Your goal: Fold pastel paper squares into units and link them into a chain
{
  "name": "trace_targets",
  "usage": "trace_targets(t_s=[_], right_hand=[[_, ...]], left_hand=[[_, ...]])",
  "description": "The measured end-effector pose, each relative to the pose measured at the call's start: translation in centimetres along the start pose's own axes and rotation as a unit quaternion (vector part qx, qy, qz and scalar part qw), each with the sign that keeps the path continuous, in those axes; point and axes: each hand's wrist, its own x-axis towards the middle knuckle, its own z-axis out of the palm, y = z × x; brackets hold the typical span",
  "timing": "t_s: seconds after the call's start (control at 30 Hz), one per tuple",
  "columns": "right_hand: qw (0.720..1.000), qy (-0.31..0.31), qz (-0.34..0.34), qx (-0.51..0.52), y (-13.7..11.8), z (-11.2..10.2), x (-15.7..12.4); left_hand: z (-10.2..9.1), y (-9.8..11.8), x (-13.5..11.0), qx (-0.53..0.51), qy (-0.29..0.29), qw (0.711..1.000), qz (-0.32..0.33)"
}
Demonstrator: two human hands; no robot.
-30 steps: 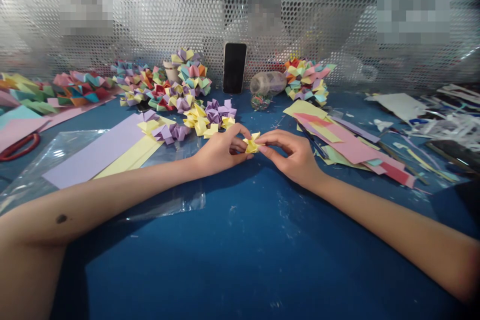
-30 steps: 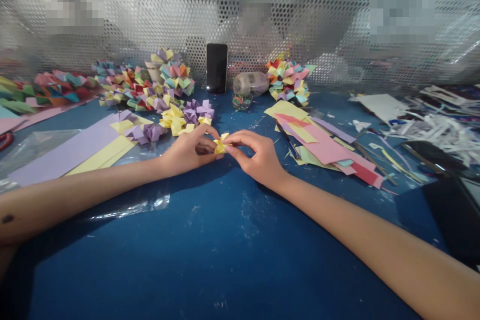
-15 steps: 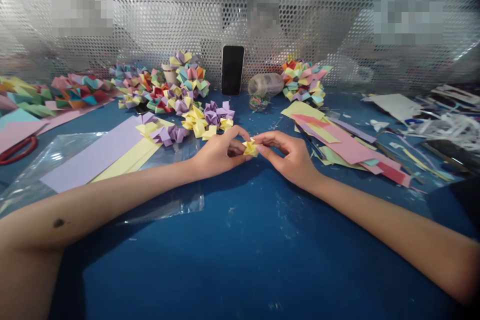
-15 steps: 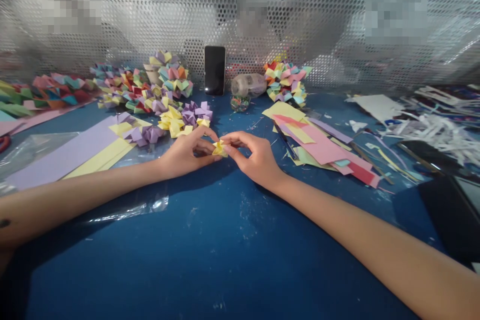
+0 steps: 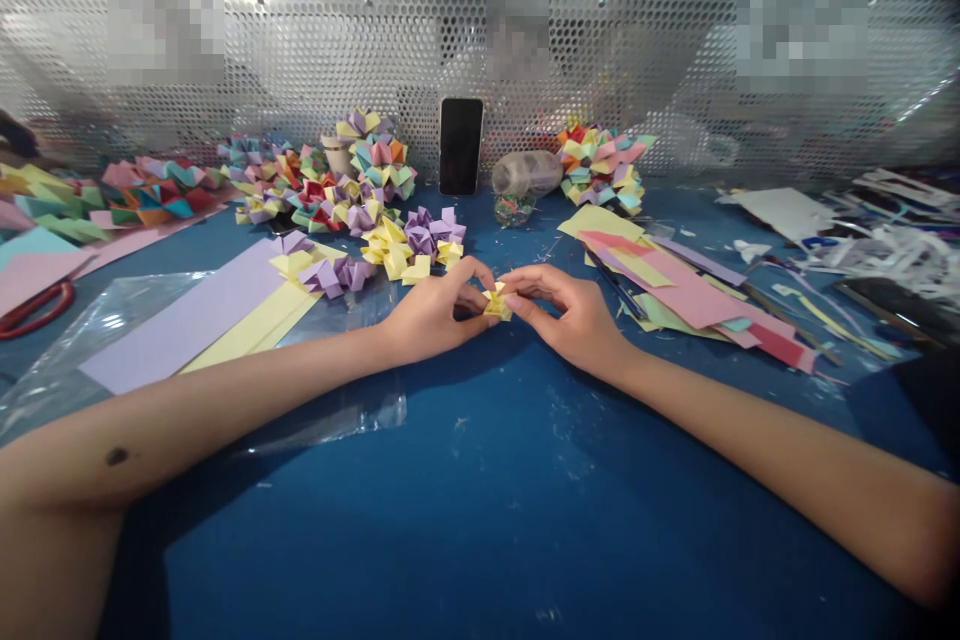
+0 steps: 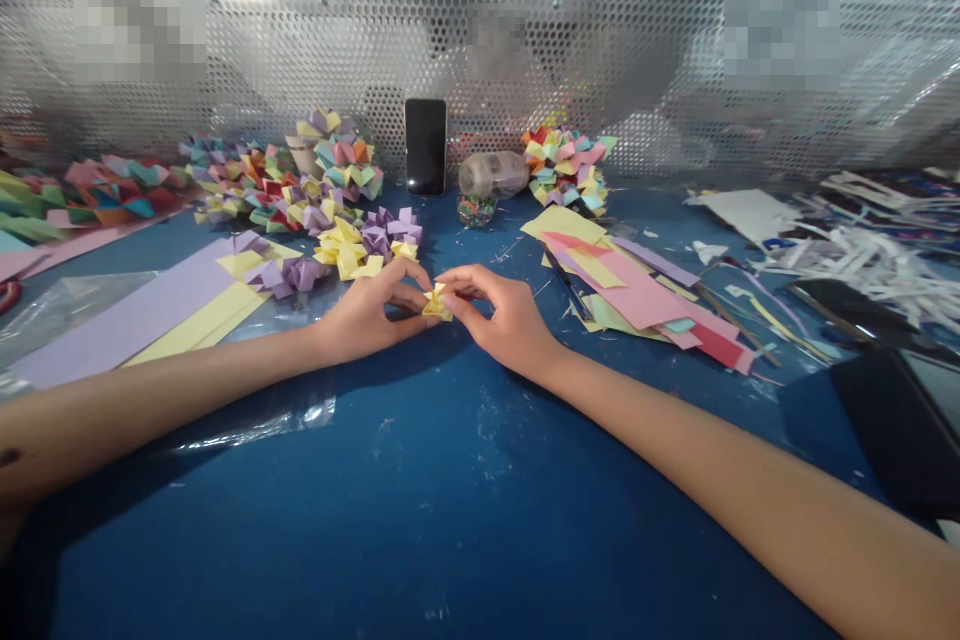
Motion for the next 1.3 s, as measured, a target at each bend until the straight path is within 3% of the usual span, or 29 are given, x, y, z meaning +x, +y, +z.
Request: trace_targets(t_s=[0.83, 1.3], right_hand=[[0.998, 0.025, 0.024, 0.057, 0.23, 0.14, 0.02], [0.995, 0.031, 0.027, 0.092, 0.2, 0.1, -0.04]], left_hand=[[0.09, -0.11, 0.11, -0.119, -0.002, 0.993, -0.022], [-0.05, 0.06, 0.08, -0.091, -0.006, 0.996, -0.023]])
